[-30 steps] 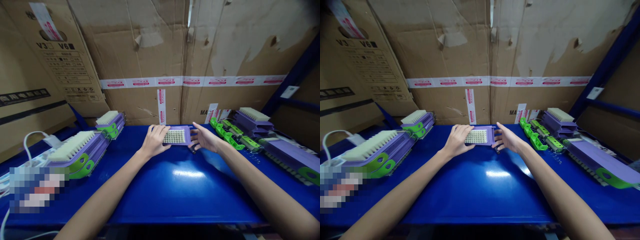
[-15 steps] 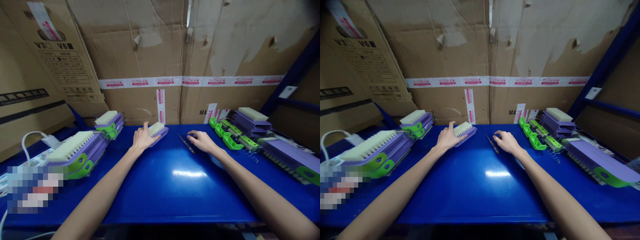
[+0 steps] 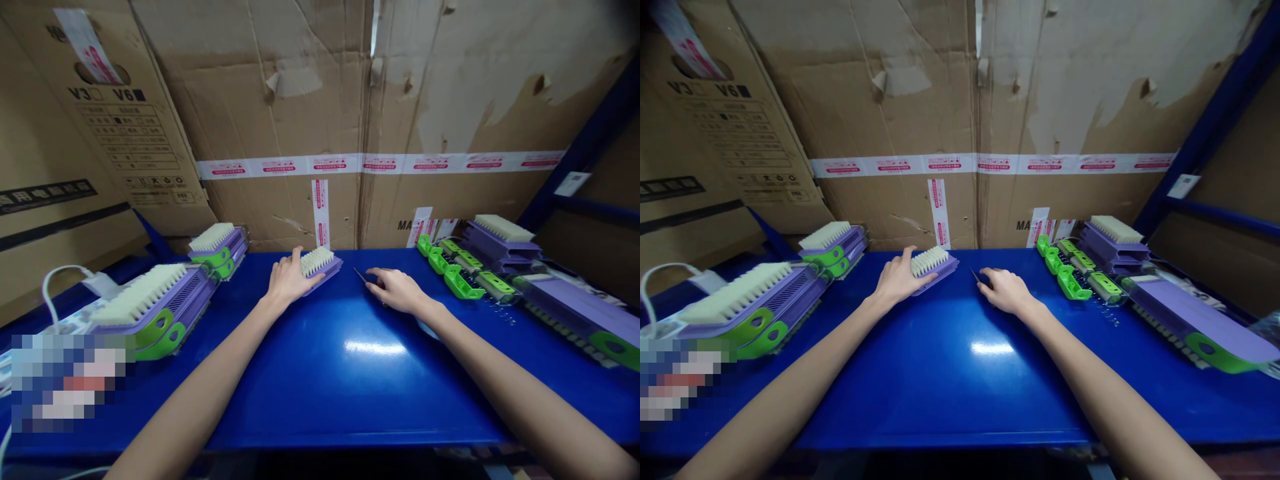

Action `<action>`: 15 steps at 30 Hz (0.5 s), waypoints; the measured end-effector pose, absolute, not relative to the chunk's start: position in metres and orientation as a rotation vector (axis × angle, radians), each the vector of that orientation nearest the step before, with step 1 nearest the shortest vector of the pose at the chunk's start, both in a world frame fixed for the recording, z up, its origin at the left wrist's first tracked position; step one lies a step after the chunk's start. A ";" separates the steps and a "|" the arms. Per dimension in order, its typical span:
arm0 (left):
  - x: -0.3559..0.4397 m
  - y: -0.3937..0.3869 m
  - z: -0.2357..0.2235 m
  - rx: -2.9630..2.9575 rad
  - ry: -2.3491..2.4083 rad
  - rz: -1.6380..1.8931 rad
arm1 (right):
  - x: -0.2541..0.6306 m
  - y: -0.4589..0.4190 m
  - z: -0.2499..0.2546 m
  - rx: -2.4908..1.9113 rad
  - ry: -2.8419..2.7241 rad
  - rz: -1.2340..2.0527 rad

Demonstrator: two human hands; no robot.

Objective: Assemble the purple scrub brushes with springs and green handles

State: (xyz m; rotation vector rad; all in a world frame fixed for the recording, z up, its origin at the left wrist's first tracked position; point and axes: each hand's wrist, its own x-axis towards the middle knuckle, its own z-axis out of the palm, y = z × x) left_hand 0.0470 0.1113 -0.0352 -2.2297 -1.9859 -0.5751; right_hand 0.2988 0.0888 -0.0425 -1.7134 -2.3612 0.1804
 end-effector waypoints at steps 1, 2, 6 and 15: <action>0.047 0.111 -0.035 -2.235 -1.983 -0.573 | 0.299 0.088 -0.042 -1.714 -2.363 0.181; 0.048 0.111 -0.035 -2.237 -1.983 -0.574 | 0.299 0.088 -0.042 -1.715 -2.364 0.183; 0.049 0.109 -0.033 -2.220 -2.021 -0.589 | 0.300 0.089 -0.042 -1.713 -2.353 0.196; 0.058 0.102 -0.032 -2.151 -2.127 -0.581 | 0.301 0.091 -0.044 -1.709 -2.354 0.176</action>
